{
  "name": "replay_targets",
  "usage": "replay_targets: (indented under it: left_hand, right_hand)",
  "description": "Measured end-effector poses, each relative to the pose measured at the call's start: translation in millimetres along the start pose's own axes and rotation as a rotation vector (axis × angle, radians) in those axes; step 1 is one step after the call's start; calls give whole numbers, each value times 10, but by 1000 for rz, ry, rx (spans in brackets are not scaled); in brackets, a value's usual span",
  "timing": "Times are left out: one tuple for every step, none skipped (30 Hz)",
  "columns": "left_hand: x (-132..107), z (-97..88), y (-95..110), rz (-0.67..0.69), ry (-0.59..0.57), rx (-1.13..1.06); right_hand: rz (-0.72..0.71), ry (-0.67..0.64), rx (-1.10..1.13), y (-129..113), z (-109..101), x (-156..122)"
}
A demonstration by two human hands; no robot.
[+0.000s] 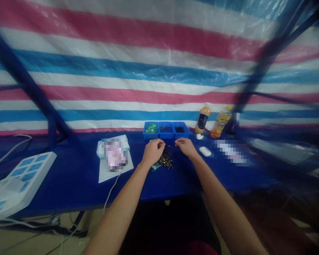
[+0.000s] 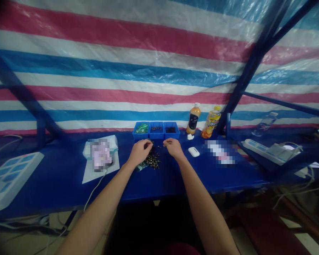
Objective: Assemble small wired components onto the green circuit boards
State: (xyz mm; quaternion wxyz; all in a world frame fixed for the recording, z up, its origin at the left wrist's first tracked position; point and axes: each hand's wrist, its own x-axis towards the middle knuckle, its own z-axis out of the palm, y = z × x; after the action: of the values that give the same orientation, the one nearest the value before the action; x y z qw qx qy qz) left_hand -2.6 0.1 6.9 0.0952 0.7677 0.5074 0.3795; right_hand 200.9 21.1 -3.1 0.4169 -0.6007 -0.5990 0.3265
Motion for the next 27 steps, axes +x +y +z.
replay_targets:
  left_hand:
    - [0,2,-4,-1,1,1]
    - [0,6,-12,1,1,1]
    - [1,12,-23,2,3,0]
    - [3,20,-36,2,0,0]
    - [5,28,-50,-1,-6,-1]
    - [9,34,-63,-10,-10,-1]
    - [14,37,-74,-18,-14,-2]
    - [19,36,-82,-23,-13,-2]
    - [24,32,-87,-25,-2,-3]
    - [29,23,-89,-25,11,-5]
    - [32,13,-90,-27,26,-7]
    - [35,1,-89,-33,40,-7]
    - [37,-9,-89,-43,51,-4]
    - [38,-18,-90,-56,62,1]
    - [39,-25,-92,-67,71,8]
    - [39,-29,-93,-76,79,15]
    - [39,-30,-95,-81,84,20]
    - [39,-29,-94,-83,89,24]
    - [39,-26,-92,-83,90,27]
    - [39,-22,-88,-79,85,29]
    - [38,-18,-82,-73,76,31]
    - [36,-13,-76,-65,67,33]
    - [34,-9,-69,-57,56,35]
    - [30,-5,-62,-50,46,37]
    - [26,-3,-57,-42,39,39]
    - [21,-3,-53,-35,34,42]
    - [16,-4,-49,-29,31,46]
  right_hand:
    - [-4,1,112,-16,-49,33]
    - [-26,6,196,-51,-100,92]
    - [-42,16,247,-100,-155,174]
    - [-67,61,282,-155,-211,271]
    - [-86,125,289,-209,-266,371]
    - [-90,189,257,-254,-316,462]
    - [-97,245,185,-284,-355,531]
    - [-114,307,106,-294,-380,569]
    - [-125,344,32,-286,-385,571]
    - [-136,357,-40,-261,-369,538]
    - [-145,337,-99,-226,-332,477]
    - [-153,281,-168,-186,-278,396]
    - [-150,187,-236,-146,-211,306]
    - [-151,55,-305,-113,-139,217]
    - [-163,-60,-373,-87,-66,137]
    - [-179,-122,-445,-71,0,72]
    - [-191,-139,-514,-63,56,25]
    - [-205,-141,-576,-62,100,-5]
    - [-217,-134,-631,-66,130,-18]
    - [-229,-127,-674,-73,148,-15]
    - [-242,-129,-706,-81,157,1]
    - [-255,-141,-725,-87,158,29]
    - [-271,-153,-728,-89,156,66]
    - [-282,-172,-713,-86,153,108]
    - [-287,-189,-677,-77,152,152]
    - [-285,-188,-617,-61,154,194]
    - [-268,-179,-526,-39,161,230]
